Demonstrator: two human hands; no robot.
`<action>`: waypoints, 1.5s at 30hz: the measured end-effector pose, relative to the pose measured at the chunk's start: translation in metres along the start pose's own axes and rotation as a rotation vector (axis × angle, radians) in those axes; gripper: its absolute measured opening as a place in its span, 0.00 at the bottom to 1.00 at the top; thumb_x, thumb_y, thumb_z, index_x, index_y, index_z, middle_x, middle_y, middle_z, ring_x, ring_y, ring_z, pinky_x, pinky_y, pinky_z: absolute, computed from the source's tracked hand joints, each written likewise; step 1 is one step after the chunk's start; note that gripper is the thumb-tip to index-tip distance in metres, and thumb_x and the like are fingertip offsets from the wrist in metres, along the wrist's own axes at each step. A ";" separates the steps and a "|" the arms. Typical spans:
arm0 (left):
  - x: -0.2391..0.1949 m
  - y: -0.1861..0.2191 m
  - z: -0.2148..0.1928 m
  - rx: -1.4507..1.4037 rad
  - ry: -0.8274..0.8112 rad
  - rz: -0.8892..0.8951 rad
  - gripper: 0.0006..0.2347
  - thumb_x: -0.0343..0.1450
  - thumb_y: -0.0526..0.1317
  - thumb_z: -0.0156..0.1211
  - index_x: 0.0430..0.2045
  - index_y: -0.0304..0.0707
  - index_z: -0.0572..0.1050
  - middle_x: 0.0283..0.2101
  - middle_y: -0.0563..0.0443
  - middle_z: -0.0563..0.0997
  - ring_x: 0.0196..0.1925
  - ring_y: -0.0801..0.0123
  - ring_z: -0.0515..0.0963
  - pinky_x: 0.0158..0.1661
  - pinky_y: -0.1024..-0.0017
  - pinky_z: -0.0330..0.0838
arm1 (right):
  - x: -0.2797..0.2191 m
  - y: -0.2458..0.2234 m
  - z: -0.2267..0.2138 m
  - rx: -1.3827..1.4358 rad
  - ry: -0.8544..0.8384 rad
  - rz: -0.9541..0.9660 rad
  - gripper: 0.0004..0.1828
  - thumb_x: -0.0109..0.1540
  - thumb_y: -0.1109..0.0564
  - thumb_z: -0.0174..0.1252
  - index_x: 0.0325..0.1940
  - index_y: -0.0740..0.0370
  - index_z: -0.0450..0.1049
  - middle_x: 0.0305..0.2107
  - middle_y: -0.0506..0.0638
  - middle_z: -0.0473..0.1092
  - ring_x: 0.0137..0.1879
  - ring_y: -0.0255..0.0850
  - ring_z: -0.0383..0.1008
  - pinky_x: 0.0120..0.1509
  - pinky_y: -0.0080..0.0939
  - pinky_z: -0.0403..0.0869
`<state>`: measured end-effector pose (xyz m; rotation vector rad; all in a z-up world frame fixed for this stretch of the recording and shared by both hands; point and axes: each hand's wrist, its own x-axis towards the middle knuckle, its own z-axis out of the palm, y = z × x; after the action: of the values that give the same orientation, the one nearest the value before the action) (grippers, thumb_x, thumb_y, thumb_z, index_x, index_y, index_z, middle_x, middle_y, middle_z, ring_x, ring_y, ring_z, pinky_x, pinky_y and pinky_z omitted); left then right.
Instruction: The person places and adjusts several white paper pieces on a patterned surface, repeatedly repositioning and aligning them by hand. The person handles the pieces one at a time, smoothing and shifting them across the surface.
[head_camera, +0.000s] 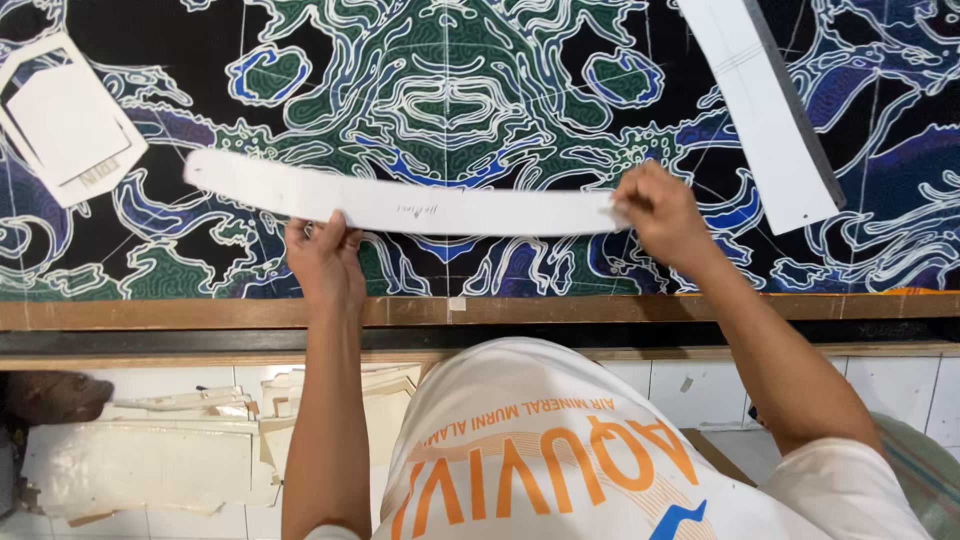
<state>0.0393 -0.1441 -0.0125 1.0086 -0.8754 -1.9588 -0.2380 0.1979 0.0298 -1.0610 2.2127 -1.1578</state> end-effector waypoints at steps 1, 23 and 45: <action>0.008 -0.001 -0.002 0.047 0.021 0.010 0.21 0.72 0.23 0.61 0.56 0.31 0.59 0.41 0.41 0.79 0.36 0.66 0.79 0.34 0.70 0.75 | 0.012 0.008 0.002 -0.001 0.005 0.018 0.04 0.64 0.69 0.61 0.40 0.66 0.74 0.38 0.51 0.69 0.41 0.41 0.72 0.44 0.40 0.73; 0.026 0.019 0.010 0.711 0.088 0.060 0.47 0.67 0.23 0.63 0.75 0.36 0.32 0.28 0.51 0.77 0.25 0.76 0.76 0.23 0.79 0.71 | 0.047 0.039 0.016 -0.159 -0.008 0.064 0.05 0.61 0.70 0.63 0.40 0.69 0.75 0.39 0.55 0.70 0.43 0.48 0.76 0.47 0.44 0.75; 0.018 0.018 0.018 0.848 0.082 0.128 0.48 0.66 0.24 0.65 0.75 0.32 0.31 0.30 0.51 0.77 0.29 0.77 0.75 0.31 0.79 0.72 | 0.040 0.034 0.016 -0.176 0.038 0.051 0.03 0.63 0.70 0.61 0.40 0.69 0.75 0.41 0.55 0.70 0.44 0.48 0.76 0.48 0.44 0.75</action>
<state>0.0223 -0.1645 0.0041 1.4282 -1.7376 -1.4112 -0.2670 0.1708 -0.0076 -1.0515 2.3926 -0.9832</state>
